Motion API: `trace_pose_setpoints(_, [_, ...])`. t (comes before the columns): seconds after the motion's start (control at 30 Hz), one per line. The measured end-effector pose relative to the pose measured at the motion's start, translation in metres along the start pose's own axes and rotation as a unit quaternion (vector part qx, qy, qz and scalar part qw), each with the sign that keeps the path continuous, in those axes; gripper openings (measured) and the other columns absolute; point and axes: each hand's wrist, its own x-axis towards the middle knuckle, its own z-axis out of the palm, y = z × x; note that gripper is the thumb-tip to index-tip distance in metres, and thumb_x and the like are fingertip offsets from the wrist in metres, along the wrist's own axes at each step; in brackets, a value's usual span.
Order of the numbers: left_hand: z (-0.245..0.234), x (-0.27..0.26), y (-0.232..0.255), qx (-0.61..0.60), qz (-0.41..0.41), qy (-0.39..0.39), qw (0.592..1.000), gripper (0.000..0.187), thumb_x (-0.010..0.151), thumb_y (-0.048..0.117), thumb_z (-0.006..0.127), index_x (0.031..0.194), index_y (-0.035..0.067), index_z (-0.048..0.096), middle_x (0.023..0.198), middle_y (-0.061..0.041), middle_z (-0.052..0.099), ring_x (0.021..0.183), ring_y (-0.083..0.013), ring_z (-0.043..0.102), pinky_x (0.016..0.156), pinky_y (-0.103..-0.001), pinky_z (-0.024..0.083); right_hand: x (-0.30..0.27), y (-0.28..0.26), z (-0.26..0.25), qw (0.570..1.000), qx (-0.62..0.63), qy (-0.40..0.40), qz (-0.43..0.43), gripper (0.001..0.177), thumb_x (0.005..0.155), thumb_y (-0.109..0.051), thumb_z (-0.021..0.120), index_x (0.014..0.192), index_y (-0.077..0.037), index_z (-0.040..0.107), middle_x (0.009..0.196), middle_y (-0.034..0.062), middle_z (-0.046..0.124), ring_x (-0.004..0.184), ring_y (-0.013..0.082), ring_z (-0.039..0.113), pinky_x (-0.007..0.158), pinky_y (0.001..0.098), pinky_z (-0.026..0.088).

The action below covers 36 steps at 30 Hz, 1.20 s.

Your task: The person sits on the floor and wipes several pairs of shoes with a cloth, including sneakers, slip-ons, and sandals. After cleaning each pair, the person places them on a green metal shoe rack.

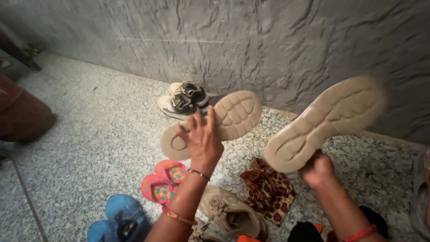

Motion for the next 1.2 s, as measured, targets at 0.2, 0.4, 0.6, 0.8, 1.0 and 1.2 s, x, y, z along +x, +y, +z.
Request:
trace_pose_setpoints(0.2, [0.002, 0.003, 0.005, -0.044, -0.062, -0.050, 0.996, 0.092, 0.054, 0.025, 0.084, 0.142, 0.022, 0.057, 0.130, -0.016, 0.056, 0.125, -0.0366, 0.048, 0.099, -0.072, 0.032, -0.013, -0.001, -0.020, 0.999, -0.004, 0.023, 0.022, 0.040, 0.106, -0.032, 0.050, 0.140, -0.012, 0.057, 0.133, 0.0019, 0.066, 0.120, 0.0197, 0.062, 0.104, 0.0391, 0.050])
trace_pose_setpoints(0.4, [0.041, 0.009, -0.049, -0.651, -0.278, -0.238, 0.665, 0.062, 0.071, 0.009, 0.080, 0.129, 0.006, 0.058, 0.106, -0.010, 0.068, 0.106, -0.0307, 0.066, 0.096, -0.048, 0.051, 0.000, -0.055, 0.019, 0.812, -0.512, 0.114, -0.257, 0.031, 0.109, -0.027, 0.060, 0.122, 0.001, 0.068, 0.114, 0.0151, 0.072, 0.103, 0.0349, 0.069, 0.085, 0.0431, 0.050])
trace_pose_setpoints(0.6, [0.084, -0.027, -0.042, -0.926, -0.207, -0.256, 0.182, 0.050, 0.099, 0.033, 0.069, 0.134, -0.001, 0.061, 0.128, -0.015, 0.070, 0.120, -0.0330, 0.063, 0.112, -0.048, 0.047, -0.001, -0.066, 0.035, 0.449, -0.803, 0.257, -0.298, 0.028, 0.095, -0.033, 0.073, 0.115, -0.014, 0.078, 0.090, 0.0204, 0.074, 0.083, 0.0409, 0.070, 0.072, 0.0511, 0.053])
trace_pose_setpoints(0.8, [0.079, -0.041, -0.006, -0.924, -0.233, -0.233, 0.193, 0.063, 0.104, 0.051, 0.049, 0.142, 0.002, 0.055, 0.136, -0.014, 0.065, 0.124, -0.0321, 0.062, 0.112, -0.047, 0.045, -0.002, -0.024, -0.006, 0.332, -0.912, 0.146, -0.191, 0.016, 0.086, -0.026, 0.071, 0.095, -0.014, 0.074, 0.084, 0.0156, 0.075, 0.079, 0.0348, 0.074, 0.069, 0.0482, 0.059])
trace_pose_setpoints(1.0, [0.072, -0.051, 0.016, -0.933, -0.222, -0.237, 0.158, 0.067, 0.105, 0.054, 0.044, 0.145, 0.001, 0.051, 0.141, -0.016, 0.062, 0.129, -0.0345, 0.057, 0.114, -0.049, 0.042, -0.004, 0.017, -0.011, 0.399, -0.899, 0.117, -0.134, 0.015, 0.089, -0.019, 0.063, 0.099, -0.015, 0.073, 0.087, 0.0180, 0.075, 0.084, 0.0366, 0.074, 0.076, 0.0505, 0.058])
trace_pose_setpoints(1.2, [0.080, -0.060, 0.030, -0.938, -0.237, -0.205, 0.150, 0.063, 0.106, 0.052, 0.044, 0.144, 0.002, 0.052, 0.142, -0.014, 0.060, 0.131, -0.0336, 0.055, 0.116, -0.048, 0.039, -0.025, 0.011, 0.057, 0.581, -0.791, 0.091, -0.169, 0.020, 0.094, -0.031, 0.064, 0.100, -0.017, 0.076, 0.086, 0.0119, 0.076, 0.076, 0.0314, 0.073, 0.067, 0.0453, 0.058])
